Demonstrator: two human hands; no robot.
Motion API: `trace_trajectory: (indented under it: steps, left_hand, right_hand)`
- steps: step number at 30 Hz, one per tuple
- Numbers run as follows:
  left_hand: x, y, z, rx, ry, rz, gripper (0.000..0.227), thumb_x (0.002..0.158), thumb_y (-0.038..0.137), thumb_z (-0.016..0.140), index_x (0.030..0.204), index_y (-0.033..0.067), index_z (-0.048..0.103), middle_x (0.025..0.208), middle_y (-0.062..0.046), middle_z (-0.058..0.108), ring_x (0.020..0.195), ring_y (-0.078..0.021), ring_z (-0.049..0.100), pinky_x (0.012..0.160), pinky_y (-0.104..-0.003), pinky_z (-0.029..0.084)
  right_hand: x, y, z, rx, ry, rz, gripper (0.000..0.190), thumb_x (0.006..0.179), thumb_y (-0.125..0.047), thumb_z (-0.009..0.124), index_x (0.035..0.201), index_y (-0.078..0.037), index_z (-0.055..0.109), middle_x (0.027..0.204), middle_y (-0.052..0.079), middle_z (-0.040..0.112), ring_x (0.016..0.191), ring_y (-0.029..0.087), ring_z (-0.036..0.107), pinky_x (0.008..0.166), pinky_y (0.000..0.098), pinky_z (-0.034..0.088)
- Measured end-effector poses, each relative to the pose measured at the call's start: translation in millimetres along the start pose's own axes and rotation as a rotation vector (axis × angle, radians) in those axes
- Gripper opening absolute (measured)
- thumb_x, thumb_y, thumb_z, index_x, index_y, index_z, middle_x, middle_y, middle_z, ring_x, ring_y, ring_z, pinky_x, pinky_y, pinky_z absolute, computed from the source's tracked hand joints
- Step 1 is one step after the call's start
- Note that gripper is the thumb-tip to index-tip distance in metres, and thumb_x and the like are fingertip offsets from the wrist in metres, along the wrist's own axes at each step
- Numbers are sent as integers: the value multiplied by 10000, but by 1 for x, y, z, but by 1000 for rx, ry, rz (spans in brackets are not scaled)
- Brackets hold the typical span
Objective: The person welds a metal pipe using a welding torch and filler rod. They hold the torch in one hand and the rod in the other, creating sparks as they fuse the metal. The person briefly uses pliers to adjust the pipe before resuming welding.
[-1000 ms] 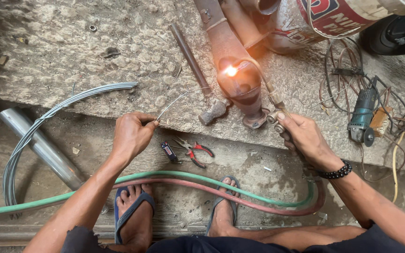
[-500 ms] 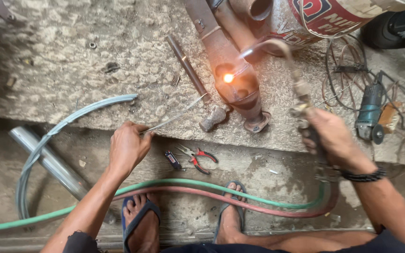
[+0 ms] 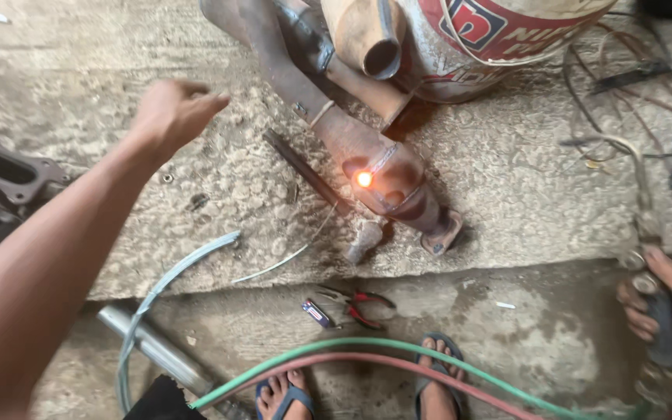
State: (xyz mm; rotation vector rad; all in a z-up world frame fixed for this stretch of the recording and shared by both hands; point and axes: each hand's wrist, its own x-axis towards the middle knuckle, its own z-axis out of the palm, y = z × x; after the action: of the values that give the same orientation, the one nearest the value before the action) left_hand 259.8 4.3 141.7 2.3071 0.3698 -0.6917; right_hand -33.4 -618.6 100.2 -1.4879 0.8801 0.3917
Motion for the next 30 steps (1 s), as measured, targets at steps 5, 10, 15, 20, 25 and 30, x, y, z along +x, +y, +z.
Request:
trace_trajectory:
  steps: [5,10,15,20,25,30]
  left_hand:
    - [81,32,41,-256,53,-97,462,932,491,678,1031,52,576,904,-34,539,728,-104,466,645,-208,423]
    - [122,42,83,-308,145,-186,597,715,701,766,775,145,557,733,56,496,634,-71,422,546,-236,348]
    - [155,28,109,-322,380,-162,759,563,648,875,937,9,705,965,-102,739,850,-203,718,675,-327,597]
    - [148,32,109,-396,421,-192,621,585,548,928,863,61,661,903,-54,711,801,-154,686,631,-288,597]
    - [139,34,107,-456,415,-228,544,595,491,952,802,117,615,845,-14,709,747,-114,672,640,-250,604]
    - [143,30,110,-431,451,-160,605,584,505,915,953,101,658,939,-36,736,825,-155,697,720,-290,603]
  right_hand:
    - [40,104,-84,153,-193,22,718,1186,-602,326,763,-32,435,573,78,362,257,173,281,155,388,283]
    - [47,169,-137,253,-219,82,840,1185,-673,305,680,-15,441,568,91,378,237,221,300,153,444,312]
    - [40,197,-170,370,-192,250,874,1167,-796,302,745,-46,460,594,96,388,253,288,310,237,504,297]
    - [-5,107,-58,246,-2,176,604,1159,-603,370,873,-72,419,611,99,328,300,239,266,248,440,240]
    - [-39,67,1,96,237,184,408,1169,-441,412,1047,-52,439,654,150,274,396,259,229,315,423,212]
    - [-43,62,10,90,300,261,380,1175,-383,391,1112,-11,435,692,193,278,412,286,210,365,454,186]
